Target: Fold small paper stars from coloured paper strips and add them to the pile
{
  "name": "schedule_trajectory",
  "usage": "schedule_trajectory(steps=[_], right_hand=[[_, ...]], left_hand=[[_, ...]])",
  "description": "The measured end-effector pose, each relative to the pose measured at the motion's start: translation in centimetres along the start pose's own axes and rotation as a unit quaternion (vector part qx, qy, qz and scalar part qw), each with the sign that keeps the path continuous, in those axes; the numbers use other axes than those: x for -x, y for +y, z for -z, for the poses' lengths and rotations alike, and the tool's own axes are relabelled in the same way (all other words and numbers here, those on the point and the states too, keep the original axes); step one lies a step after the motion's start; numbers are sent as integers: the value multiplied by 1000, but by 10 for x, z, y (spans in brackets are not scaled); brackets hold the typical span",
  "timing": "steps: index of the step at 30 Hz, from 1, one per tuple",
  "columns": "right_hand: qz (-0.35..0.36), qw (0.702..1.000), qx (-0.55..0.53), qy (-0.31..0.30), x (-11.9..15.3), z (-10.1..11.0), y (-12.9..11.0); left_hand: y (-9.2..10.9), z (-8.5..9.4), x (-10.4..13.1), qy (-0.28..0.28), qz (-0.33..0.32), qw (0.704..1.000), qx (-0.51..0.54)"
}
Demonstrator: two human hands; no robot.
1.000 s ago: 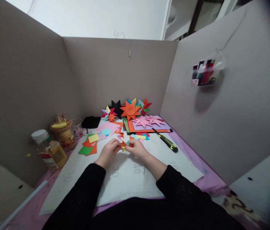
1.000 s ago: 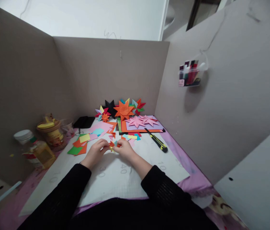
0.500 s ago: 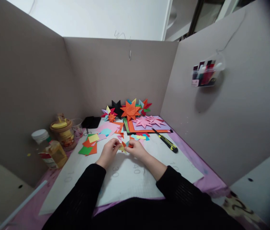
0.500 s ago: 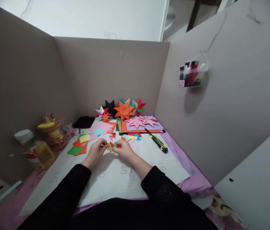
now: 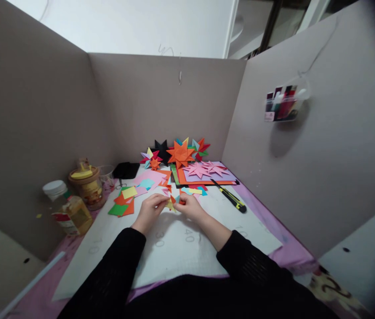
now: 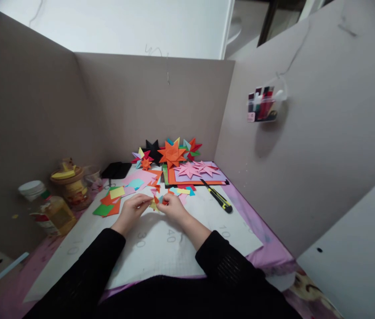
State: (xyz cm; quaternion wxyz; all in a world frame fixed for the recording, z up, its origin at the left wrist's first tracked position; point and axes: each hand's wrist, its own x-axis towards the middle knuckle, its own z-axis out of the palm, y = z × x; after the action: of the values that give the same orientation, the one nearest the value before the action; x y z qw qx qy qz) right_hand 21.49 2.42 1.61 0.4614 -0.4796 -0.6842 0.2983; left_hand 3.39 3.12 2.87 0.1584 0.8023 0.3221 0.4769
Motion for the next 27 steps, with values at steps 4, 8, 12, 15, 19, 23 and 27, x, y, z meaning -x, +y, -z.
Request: schedule_trajectory(steps=[4,8,12,15,19,23,27], right_hand=[[15,1000,5,0,0,0,-1],[9,1000,6,-2,0,1,-2],[4,1000,-8,-4,1,2,-4],[7,1000,-5,1,0,2,-4],[14,1000,3,3,0,1,-3],[17,1000,3,4,0,1,-2],[18,1000,8,-1,-1,2,-1]], left_hand=[[1,1,0,1,2,1000,1],[1,1,1,-1,-2,1000,-11],[2,2,2,24,-15,999,-30],[3,3,2,26,-45,998,-32],[2,3,1,21,-78,996,-24],[2,3,0,19,-65,998,-3],[2,2,0,19,-50,999,11]])
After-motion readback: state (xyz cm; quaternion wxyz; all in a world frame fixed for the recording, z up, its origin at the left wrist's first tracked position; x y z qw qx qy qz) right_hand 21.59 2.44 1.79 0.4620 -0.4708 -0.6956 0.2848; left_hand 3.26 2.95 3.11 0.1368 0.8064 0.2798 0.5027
